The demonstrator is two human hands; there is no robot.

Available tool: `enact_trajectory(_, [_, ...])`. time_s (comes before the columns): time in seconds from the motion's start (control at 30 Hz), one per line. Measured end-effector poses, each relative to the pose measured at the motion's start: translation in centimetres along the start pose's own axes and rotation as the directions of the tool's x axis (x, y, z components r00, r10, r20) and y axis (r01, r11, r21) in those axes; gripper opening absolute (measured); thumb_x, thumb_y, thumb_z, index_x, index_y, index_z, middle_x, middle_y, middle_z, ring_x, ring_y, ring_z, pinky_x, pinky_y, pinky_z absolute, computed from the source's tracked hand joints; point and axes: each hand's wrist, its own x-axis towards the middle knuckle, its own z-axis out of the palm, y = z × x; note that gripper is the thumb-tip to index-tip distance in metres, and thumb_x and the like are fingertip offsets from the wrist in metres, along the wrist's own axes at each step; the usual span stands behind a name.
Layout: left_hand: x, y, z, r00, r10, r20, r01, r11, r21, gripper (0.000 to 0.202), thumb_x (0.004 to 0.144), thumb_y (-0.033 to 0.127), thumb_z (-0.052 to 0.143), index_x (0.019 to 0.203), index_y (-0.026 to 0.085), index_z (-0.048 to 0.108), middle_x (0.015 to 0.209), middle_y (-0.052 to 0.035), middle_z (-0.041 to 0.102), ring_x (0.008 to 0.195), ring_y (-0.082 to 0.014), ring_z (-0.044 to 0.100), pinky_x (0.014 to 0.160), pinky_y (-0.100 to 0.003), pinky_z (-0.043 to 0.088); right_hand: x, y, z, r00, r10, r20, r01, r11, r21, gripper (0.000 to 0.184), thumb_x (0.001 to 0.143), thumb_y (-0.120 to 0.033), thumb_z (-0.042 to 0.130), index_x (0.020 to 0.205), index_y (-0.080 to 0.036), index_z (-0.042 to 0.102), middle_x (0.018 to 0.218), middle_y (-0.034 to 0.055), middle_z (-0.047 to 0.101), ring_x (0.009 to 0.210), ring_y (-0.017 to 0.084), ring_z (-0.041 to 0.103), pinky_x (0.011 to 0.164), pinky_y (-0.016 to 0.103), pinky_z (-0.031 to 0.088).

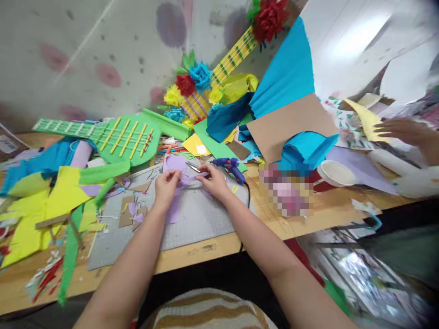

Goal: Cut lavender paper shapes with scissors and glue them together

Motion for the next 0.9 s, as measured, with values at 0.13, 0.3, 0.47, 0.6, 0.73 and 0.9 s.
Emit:
enact_trajectory(0.13, [0.08,-0.17,0.04,0.999,-0.053,0.002,0.053,0.997,-0.055,0.027,0.06,0.04,0.067,0.063,0.014,0.06,0.054,0.0026,0.054,0.05,-0.0081,0.049,0.052,-0.02,0.042,0.0,0.23,-0.05,1.0,0.001,0.013,-0.001,1.0,0.002,0.023,0.069,-0.027,0.062,0.09,-0.021,0.058,0.09,0.002,0.064,0.08,0.016,0.059,0.071,0.029,0.045])
enact_trajectory(0.3, [0.26,0.38,0.12,0.989,-0.147,-0.018,0.141,0.971,-0.193,0.035,0.06,0.047,0.065,0.068,0.013,0.059,0.063,0.0007,0.056,0.053,-0.0088,0.053,0.052,-0.024,0.048,0.21,0.7,-0.06,1.0,0.021,-0.002,-0.021,0.999,0.029,0.023,0.067,-0.027,0.063,0.089,-0.021,0.058,0.09,0.0017,0.064,0.079,0.016,0.059,0.069,0.029,0.044])
enact_trajectory(0.47, [0.75,0.55,-0.36,0.976,-0.092,-0.195,0.046,0.972,-0.229,0.028,0.058,0.038,0.068,0.065,0.014,0.056,0.057,0.0042,0.052,0.047,-0.0053,0.048,0.052,-0.023,0.05,0.2,0.78,-0.16,0.999,0.025,-0.043,-0.024,1.0,0.019,0.02,0.069,-0.028,0.062,0.087,-0.021,0.057,0.091,0.0019,0.065,0.082,0.017,0.059,0.073,0.03,0.044])
enact_trajectory(0.6, [0.57,0.68,-0.4,0.975,-0.066,-0.212,0.019,0.977,-0.214,0.025,0.054,0.032,0.072,0.063,0.013,0.058,0.057,0.0033,0.057,0.048,-0.0065,0.053,0.054,-0.023,0.051,0.15,0.58,-0.1,0.998,0.027,-0.063,-0.027,1.0,0.013,0.017,0.069,-0.027,0.06,0.085,-0.021,0.057,0.091,0.0023,0.065,0.083,0.017,0.059,0.075,0.031,0.044])
enact_trajectory(0.73, [0.24,0.56,-0.05,0.982,-0.09,-0.166,0.059,0.981,-0.186,0.023,0.053,0.03,0.073,0.065,0.013,0.064,0.059,0.0005,0.062,0.051,-0.009,0.058,0.058,-0.024,0.052,0.2,0.45,-0.04,0.997,0.036,-0.074,-0.036,0.999,-0.005,0.015,0.07,-0.028,0.059,0.082,-0.021,0.057,0.086,0.002,0.065,0.079,0.017,0.059,0.073,0.031,0.044])
enact_trajectory(0.9, [-0.02,0.16,0.23,0.996,-0.062,-0.059,0.047,0.971,-0.235,0.025,0.059,0.033,0.07,0.074,0.013,0.068,0.07,-0.0049,0.068,0.064,-0.0153,0.065,0.071,-0.032,0.054,0.18,0.49,0.02,0.996,0.027,-0.088,-0.028,1.0,-0.01,0.014,0.07,-0.03,0.059,0.081,-0.021,0.057,0.085,0.0016,0.065,0.075,0.016,0.058,0.071,0.03,0.045])
